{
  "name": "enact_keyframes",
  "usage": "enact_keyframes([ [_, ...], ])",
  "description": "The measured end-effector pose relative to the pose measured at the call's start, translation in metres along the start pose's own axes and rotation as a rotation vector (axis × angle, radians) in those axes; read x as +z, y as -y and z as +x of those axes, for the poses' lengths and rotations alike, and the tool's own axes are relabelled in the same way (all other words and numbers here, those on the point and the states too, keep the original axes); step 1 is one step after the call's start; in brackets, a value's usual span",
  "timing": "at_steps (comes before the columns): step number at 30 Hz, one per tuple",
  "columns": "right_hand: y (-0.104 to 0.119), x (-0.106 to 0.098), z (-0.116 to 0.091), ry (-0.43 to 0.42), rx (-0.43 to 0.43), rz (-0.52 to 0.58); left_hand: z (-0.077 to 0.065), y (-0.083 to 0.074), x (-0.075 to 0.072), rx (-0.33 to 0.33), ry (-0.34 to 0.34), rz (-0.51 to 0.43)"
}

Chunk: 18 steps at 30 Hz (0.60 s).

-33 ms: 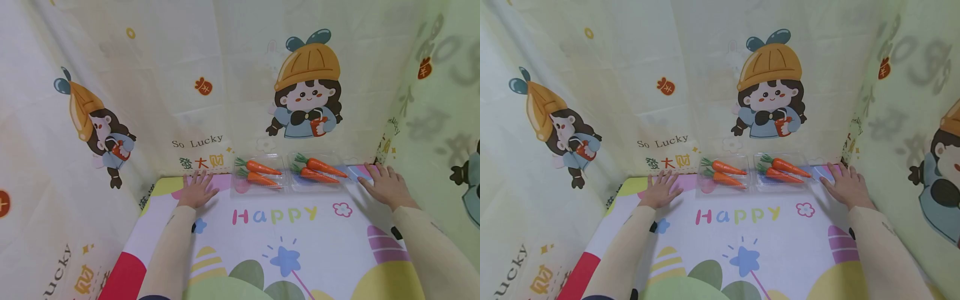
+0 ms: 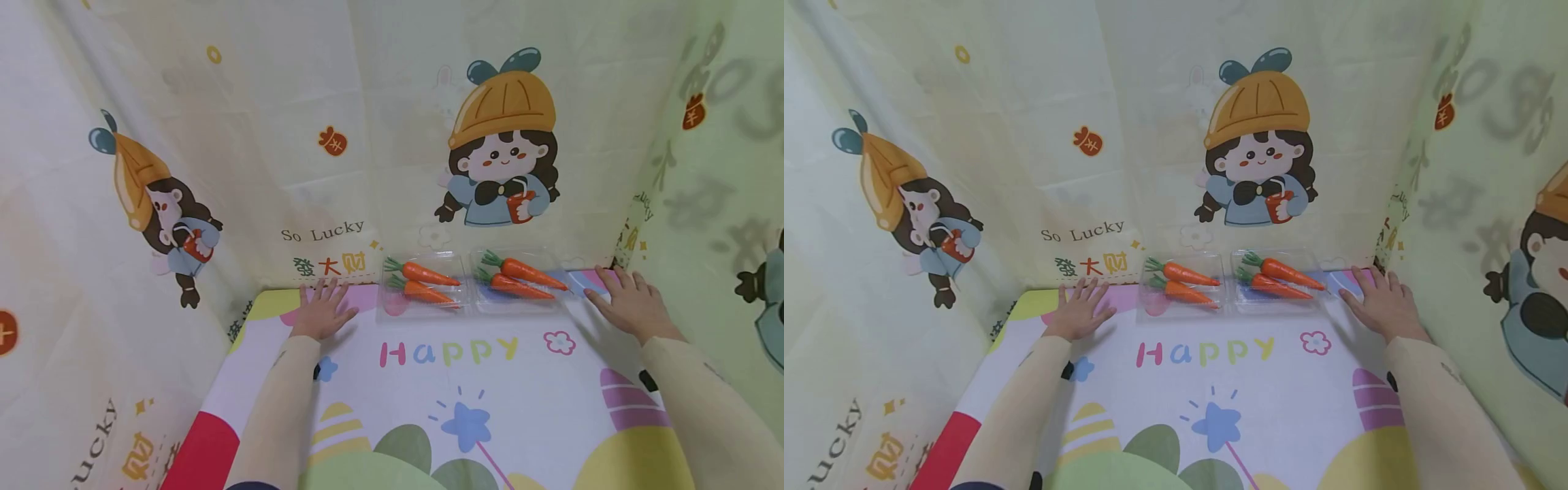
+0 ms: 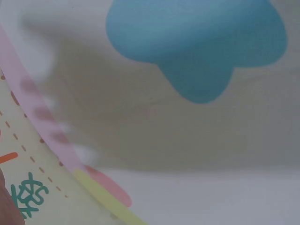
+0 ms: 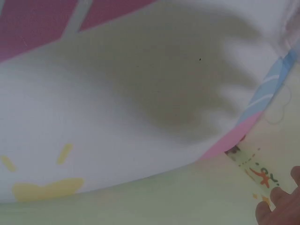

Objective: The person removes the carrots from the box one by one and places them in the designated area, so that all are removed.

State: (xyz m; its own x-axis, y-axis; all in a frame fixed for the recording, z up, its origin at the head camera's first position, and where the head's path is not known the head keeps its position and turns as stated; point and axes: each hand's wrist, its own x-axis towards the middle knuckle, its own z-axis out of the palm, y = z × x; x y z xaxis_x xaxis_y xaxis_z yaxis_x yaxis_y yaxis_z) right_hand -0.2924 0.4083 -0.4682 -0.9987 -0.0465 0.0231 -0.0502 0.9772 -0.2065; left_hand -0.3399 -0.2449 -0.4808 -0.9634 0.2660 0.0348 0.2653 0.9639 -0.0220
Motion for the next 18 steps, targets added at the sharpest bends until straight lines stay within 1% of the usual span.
enact_keyframes([
  [5,0.002,-0.003,-0.002,0.009,0.008,0.025,0.003,0.0,0.002,0.002,-0.005,-0.02],
  [11,0.007,-0.003,-0.006,-0.033,-0.001,0.084,0.009,-0.002,0.003,0.021,-0.027,-0.046],
  [14,0.009,-0.003,-0.008,-0.038,0.0,0.112,0.01,-0.005,0.0,0.001,-0.045,-0.058],
  [18,0.007,0.002,-0.008,-0.047,0.022,0.164,0.011,-0.015,-0.005,-0.011,-0.062,-0.091],
])
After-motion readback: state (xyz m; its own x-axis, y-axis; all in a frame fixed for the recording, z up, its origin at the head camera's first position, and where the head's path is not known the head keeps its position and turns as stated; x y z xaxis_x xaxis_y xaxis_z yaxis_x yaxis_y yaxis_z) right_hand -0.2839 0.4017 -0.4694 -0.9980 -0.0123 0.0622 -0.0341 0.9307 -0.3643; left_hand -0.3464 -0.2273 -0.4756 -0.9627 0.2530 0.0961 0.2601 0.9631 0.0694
